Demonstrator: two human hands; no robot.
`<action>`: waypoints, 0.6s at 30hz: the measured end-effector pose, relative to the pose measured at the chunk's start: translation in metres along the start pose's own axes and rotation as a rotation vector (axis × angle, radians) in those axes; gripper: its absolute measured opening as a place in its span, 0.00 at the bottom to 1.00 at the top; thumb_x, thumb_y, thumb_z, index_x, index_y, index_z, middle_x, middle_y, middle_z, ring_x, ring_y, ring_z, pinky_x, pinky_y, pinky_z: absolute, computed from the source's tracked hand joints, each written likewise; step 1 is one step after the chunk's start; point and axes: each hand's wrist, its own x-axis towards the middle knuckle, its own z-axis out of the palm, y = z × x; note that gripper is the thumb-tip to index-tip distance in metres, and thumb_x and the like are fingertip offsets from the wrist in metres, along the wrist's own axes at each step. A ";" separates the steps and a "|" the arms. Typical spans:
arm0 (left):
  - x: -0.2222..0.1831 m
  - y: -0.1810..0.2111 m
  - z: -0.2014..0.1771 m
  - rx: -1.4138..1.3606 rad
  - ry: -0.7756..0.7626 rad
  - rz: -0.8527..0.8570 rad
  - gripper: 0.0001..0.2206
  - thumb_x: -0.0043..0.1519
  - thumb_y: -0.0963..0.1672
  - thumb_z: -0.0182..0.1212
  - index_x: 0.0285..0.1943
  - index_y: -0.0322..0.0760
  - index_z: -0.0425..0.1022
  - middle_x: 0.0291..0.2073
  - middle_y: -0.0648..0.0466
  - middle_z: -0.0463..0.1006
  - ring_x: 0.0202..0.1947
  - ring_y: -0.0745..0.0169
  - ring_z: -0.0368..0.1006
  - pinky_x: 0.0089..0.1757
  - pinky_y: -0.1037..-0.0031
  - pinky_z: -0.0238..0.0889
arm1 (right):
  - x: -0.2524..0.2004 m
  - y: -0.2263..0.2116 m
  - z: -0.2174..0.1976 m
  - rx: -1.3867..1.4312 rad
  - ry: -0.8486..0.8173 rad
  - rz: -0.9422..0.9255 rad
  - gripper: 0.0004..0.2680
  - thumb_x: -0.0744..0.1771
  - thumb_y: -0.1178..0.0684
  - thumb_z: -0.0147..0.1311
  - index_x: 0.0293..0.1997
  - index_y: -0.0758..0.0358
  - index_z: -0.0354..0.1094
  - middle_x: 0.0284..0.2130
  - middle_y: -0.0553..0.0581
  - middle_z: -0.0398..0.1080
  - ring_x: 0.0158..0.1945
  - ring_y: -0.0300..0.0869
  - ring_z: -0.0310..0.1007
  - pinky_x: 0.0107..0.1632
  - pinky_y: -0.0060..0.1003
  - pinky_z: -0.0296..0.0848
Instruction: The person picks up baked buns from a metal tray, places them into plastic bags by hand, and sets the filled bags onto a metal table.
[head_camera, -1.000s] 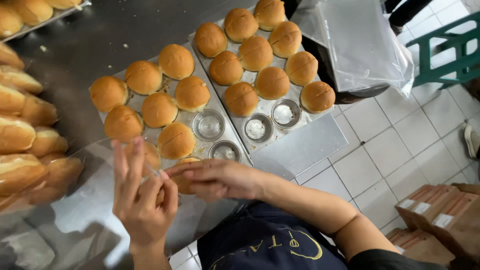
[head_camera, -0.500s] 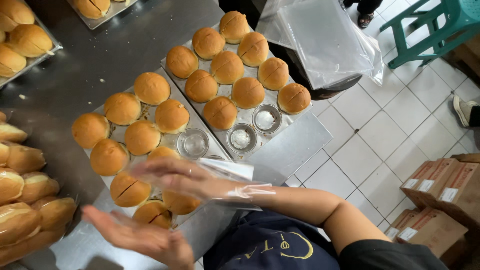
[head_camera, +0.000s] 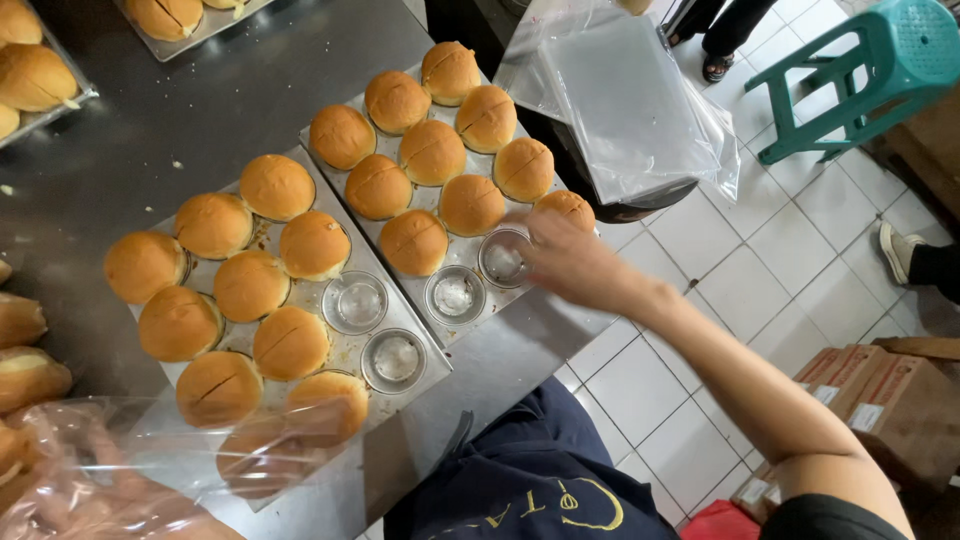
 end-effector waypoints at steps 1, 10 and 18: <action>0.037 0.065 -0.016 -0.008 0.000 -0.011 0.13 0.43 0.51 0.46 0.11 0.42 0.60 0.16 0.60 0.58 0.27 0.74 0.60 0.65 0.63 0.39 | -0.011 0.023 0.004 0.004 -0.011 -0.007 0.15 0.60 0.63 0.47 0.52 0.65 0.56 0.57 0.65 0.50 0.59 0.54 0.52 0.60 0.46 0.52; 0.033 0.173 0.080 -0.946 1.743 -0.630 0.29 0.45 0.63 0.48 0.44 0.45 0.63 0.45 0.53 0.64 0.50 0.63 0.59 0.57 0.72 0.55 | -0.049 0.055 0.036 -0.184 -0.052 0.274 0.30 0.57 0.52 0.57 0.64 0.62 0.45 0.42 0.58 0.56 0.43 0.48 0.60 0.49 0.44 0.62; 0.035 0.161 0.085 -1.305 1.941 -0.628 0.34 0.38 0.63 0.58 0.49 0.49 0.63 0.49 0.56 0.65 0.53 0.64 0.64 0.55 0.65 0.54 | -0.070 0.014 0.045 0.399 0.473 0.346 0.27 0.57 0.55 0.60 0.56 0.66 0.46 0.55 0.69 0.57 0.59 0.56 0.58 0.58 0.46 0.58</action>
